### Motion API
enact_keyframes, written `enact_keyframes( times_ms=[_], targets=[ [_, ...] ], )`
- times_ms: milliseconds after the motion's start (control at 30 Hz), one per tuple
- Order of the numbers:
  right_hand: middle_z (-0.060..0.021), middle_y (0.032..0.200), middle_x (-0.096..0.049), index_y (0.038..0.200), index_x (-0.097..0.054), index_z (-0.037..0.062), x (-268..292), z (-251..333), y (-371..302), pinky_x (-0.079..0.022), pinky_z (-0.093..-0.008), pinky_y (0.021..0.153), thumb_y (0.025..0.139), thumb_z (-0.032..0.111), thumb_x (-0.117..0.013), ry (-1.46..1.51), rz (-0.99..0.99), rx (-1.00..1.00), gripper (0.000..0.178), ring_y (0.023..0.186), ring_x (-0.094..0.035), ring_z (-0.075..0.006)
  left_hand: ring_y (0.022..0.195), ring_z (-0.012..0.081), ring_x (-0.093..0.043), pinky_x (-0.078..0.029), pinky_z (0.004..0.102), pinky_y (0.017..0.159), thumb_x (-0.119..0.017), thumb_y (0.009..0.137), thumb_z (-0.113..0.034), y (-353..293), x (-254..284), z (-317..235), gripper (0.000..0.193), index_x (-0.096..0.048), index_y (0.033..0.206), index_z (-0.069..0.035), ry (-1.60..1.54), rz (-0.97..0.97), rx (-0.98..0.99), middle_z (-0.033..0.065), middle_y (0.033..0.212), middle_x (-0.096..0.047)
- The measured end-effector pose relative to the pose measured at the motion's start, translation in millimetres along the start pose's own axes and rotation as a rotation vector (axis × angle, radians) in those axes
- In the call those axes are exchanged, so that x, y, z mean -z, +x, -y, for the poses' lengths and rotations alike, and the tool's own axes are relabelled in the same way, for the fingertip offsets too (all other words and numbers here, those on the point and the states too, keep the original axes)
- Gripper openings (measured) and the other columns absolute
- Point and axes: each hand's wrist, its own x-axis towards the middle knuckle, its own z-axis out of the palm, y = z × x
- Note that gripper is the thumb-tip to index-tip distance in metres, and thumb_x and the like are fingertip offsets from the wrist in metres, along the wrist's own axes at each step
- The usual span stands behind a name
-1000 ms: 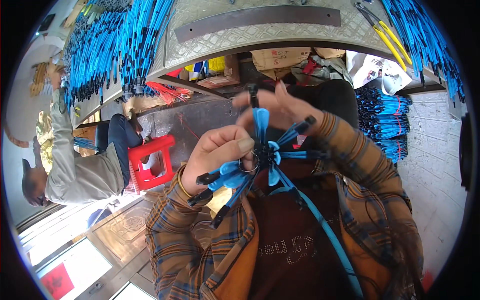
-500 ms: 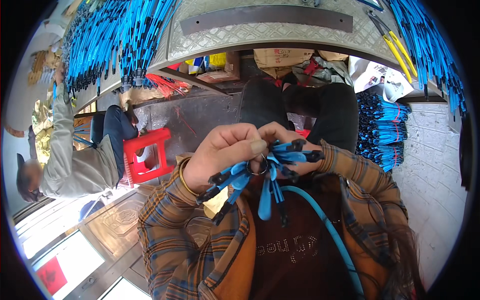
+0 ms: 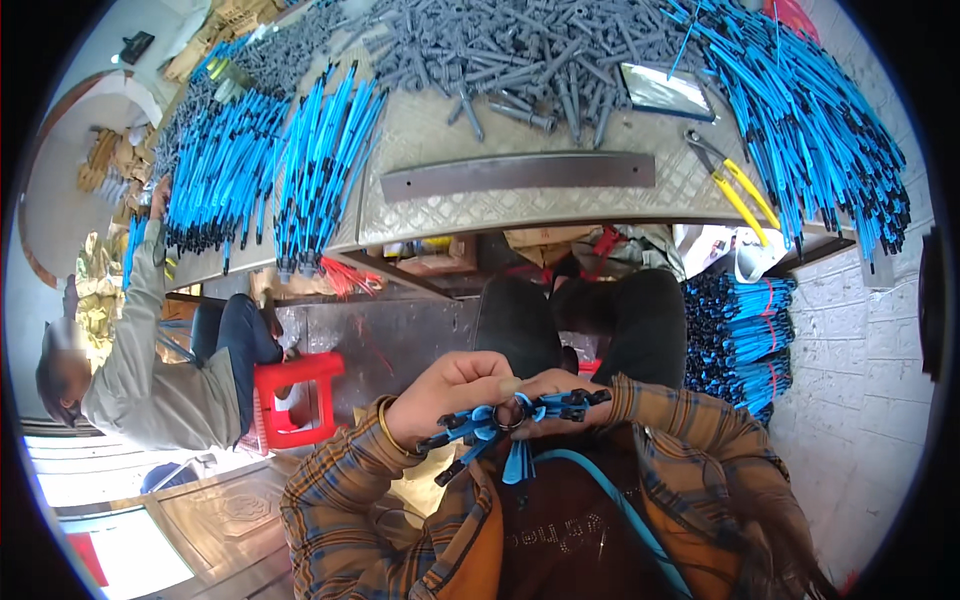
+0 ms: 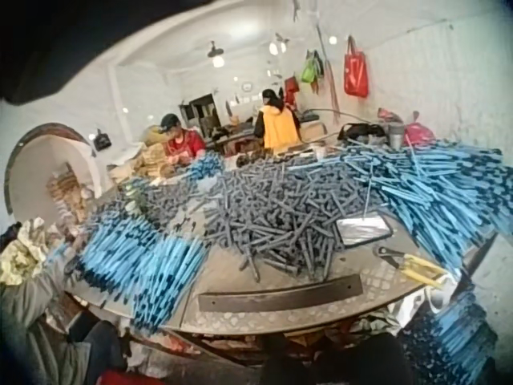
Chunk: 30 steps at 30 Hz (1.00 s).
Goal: The person assembles blue plastic brush components into black plastic bases at a manufacturing workstation, using pliers and a metal alignment fixture.
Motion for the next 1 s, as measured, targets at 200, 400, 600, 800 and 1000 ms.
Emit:
enact_keyframes(
  times_ms=[200,400,600,800,1000],
  targets=[
    [-0.0073,0.086,-0.059,0.096,-0.058,0.0033,-9.7,-4.3,-5.6,-0.045,-0.0277,0.071,0.081,0.020,-0.064,0.042,-0.300,0.089,0.024,0.076,-0.055,-0.0151,0.075,0.0127,-0.057,-0.044,0.0228,0.068,-0.054,0.087,-0.012,7.3,11.3,0.9,0.011,-0.052,0.089,-0.002,-0.093,0.027,-0.161,0.0080,0.080,-0.061],
    [-0.0065,0.093,-0.059,0.109,-0.055,0.0049,2.9,-14.5,-10.6,-0.045,-0.0266,0.075,0.084,0.016,-0.060,0.041,-0.324,0.122,0.028,0.082,-0.055,-0.0130,0.076,0.0148,-0.057,-0.044,0.0246,0.073,-0.055,0.086,-0.015,23.3,14.1,-23.0,0.013,-0.052,0.091,-0.003,-0.037,0.112,-0.015,0.0100,0.085,-0.061],
    [-0.0034,0.094,-0.060,0.121,-0.050,0.0062,13.3,-34.2,-17.1,-0.045,-0.0243,0.076,0.086,0.013,-0.058,0.346,-0.170,0.096,0.037,0.086,-0.056,-0.0084,0.054,0.0086,-0.048,-0.041,0.0244,0.051,-0.055,0.084,-0.018,110.3,61.6,-131.5,0.014,-0.055,0.077,-0.006,0.575,-0.658,-0.534,0.0002,0.065,-0.053],
    [-0.0186,0.112,-0.057,0.081,-0.052,0.0023,15.1,-10.8,-14.2,-0.048,-0.0339,0.081,0.081,0.011,-0.062,0.248,-0.192,0.019,0.013,0.099,-0.058,-0.0230,0.073,0.0260,-0.062,-0.048,0.0342,0.068,-0.062,0.073,-0.034,198.9,122.9,-201.4,0.033,-0.065,0.078,-0.002,1.516,-1.172,-0.262,0.0138,0.079,-0.064],
    [-0.0118,0.102,-0.061,0.101,-0.055,0.0036,14.3,-15.5,-20.8,-0.047,-0.0288,0.080,0.083,0.018,-0.062,0.140,-0.216,0.111,0.024,0.094,-0.058,-0.0167,0.065,0.0112,-0.058,-0.046,0.0239,0.061,-0.066,0.074,-0.017,160.4,98.9,-175.9,0.019,-0.062,0.086,-0.003,1.005,-0.910,-0.674,0.0057,0.071,-0.063]
  ],
)
